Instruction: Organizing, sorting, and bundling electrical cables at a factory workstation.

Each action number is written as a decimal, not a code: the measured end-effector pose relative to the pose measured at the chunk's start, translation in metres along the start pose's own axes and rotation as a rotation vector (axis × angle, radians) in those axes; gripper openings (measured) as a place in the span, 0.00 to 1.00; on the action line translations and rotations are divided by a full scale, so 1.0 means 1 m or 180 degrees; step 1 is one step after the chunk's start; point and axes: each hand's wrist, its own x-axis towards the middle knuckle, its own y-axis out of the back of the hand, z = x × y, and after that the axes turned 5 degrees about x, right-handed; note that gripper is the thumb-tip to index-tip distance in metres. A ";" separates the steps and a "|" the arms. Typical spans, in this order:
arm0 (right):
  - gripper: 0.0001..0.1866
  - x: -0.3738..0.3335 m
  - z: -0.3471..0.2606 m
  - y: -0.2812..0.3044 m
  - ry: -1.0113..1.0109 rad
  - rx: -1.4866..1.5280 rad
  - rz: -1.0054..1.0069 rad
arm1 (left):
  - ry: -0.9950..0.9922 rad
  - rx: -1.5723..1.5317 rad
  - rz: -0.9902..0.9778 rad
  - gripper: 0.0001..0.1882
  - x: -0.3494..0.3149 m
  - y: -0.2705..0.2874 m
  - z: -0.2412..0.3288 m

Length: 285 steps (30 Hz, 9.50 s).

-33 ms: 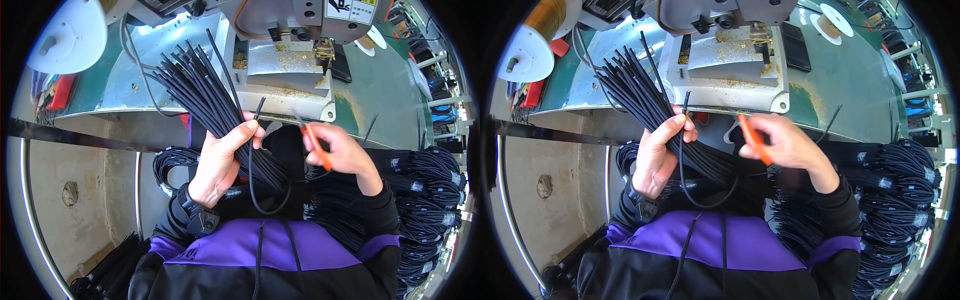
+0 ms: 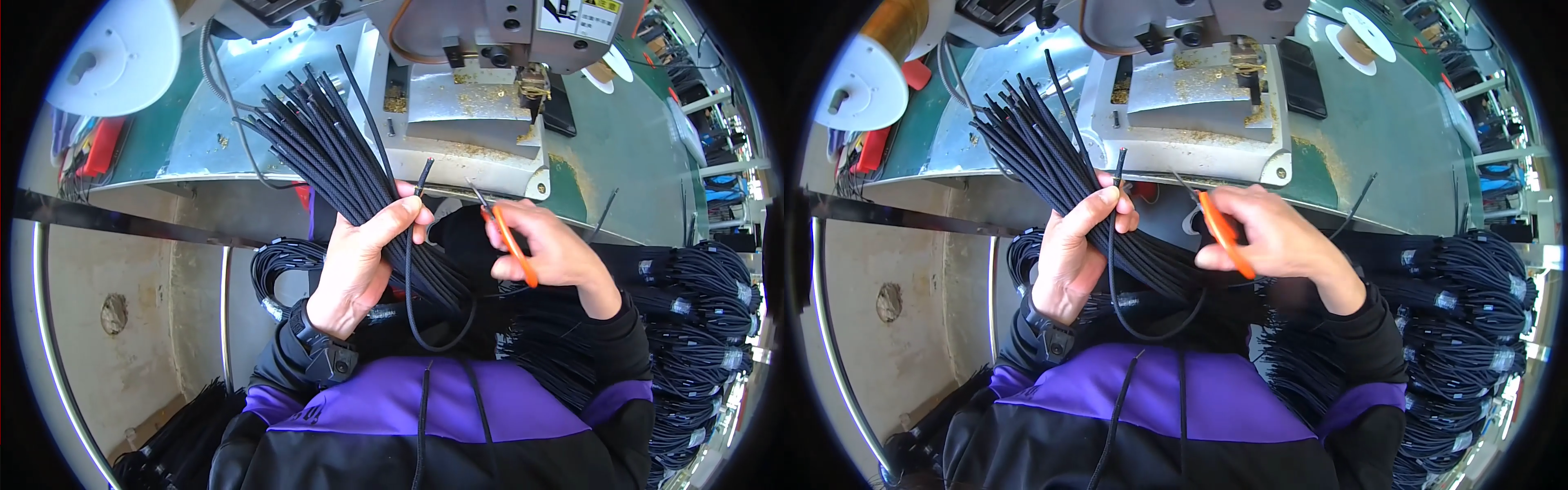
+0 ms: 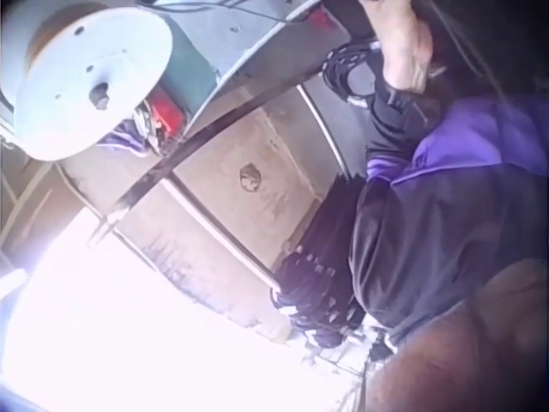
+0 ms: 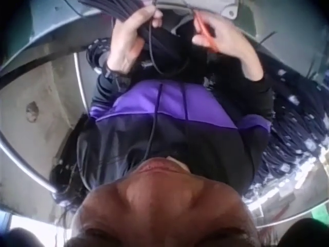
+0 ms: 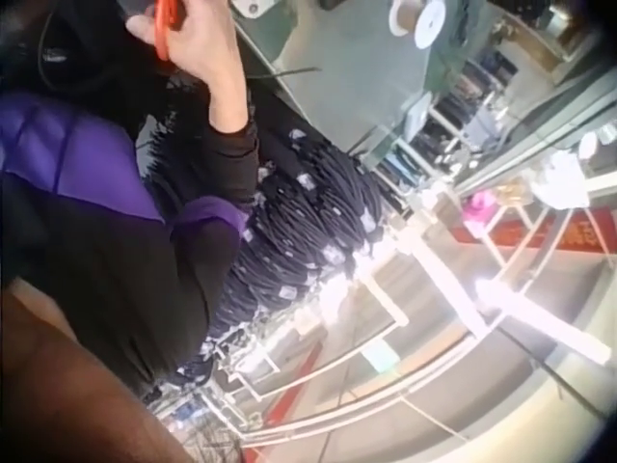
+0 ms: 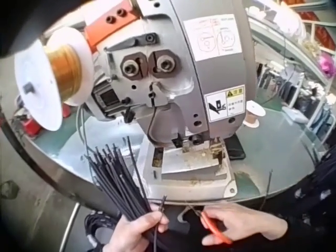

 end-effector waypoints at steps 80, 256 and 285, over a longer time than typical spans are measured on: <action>0.18 0.015 -0.050 -0.022 0.0553 0.4024 0.2096 | -0.0387 -0.0367 0.0143 0.07 0.007 -0.011 0.014; 0.12 0.025 -0.034 -0.034 0.0452 0.2408 0.2475 | -0.0008 0.0284 -0.0283 0.09 0.007 -0.063 -0.021; 0.15 0.019 -0.031 -0.024 0.0526 0.2708 0.3040 | 0.0115 0.0473 0.0125 0.07 0.005 -0.055 -0.021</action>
